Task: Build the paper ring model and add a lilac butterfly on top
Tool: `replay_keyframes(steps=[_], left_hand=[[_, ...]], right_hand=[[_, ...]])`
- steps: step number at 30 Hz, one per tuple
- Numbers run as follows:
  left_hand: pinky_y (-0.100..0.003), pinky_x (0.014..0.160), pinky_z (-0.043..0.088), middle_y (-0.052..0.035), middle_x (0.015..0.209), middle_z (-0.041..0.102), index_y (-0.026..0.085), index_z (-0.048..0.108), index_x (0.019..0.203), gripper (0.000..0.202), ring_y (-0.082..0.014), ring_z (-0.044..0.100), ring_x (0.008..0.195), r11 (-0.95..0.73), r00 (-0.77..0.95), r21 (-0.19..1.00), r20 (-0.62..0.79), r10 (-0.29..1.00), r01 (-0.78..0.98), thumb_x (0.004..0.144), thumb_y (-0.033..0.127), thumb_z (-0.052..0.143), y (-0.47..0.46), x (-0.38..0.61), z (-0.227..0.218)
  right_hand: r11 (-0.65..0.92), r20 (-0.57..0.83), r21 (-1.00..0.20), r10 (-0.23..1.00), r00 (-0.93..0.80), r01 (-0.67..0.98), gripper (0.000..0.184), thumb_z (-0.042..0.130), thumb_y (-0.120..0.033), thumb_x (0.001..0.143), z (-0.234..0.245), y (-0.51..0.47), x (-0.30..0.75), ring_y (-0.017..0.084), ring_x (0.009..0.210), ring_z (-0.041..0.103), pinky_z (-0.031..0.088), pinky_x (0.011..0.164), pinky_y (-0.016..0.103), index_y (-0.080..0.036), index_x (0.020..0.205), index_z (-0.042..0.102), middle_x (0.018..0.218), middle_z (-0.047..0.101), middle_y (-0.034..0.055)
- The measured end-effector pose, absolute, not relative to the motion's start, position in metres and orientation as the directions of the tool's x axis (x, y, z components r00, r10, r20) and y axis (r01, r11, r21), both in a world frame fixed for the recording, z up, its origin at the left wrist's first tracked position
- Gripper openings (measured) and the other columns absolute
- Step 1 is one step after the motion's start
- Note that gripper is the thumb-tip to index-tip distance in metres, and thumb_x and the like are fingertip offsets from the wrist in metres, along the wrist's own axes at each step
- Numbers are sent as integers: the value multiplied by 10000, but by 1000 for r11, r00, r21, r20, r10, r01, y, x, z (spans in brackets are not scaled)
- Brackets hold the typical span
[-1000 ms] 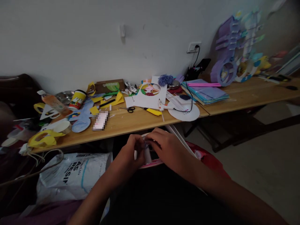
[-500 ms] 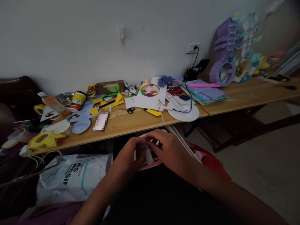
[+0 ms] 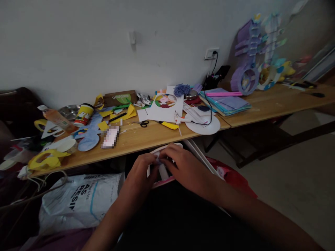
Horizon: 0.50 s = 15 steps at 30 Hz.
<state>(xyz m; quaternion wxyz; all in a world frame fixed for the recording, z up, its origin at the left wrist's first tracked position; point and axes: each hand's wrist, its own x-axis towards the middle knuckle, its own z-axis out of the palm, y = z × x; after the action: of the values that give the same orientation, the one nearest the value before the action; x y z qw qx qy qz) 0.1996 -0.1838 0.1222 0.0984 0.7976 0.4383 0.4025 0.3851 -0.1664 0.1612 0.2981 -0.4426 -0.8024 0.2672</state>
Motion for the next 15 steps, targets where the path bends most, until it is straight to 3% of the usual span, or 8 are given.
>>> replay_keyframes(steps=[6,15], left_hand=[[-329,822,554,-50,989,646,220,514,1076,246,-178,655,935,-575,325,454,517,792,681,876,90,573,-188,199,131],[-330,706,527,-45,940,646,227,485,1170,320,-211,636,874,-515,366,361,407,837,777,886,81,511,-191,201,136]], right_hand=[[433,214,-728,880,-424,532,140,530,-109,937,165,-166,385,160,875,617,454,795,292,-176,958,652,939,688,27],[450,234,-697,879,-416,559,148,488,-138,963,162,-168,384,174,868,627,435,773,301,-176,973,631,960,694,52]])
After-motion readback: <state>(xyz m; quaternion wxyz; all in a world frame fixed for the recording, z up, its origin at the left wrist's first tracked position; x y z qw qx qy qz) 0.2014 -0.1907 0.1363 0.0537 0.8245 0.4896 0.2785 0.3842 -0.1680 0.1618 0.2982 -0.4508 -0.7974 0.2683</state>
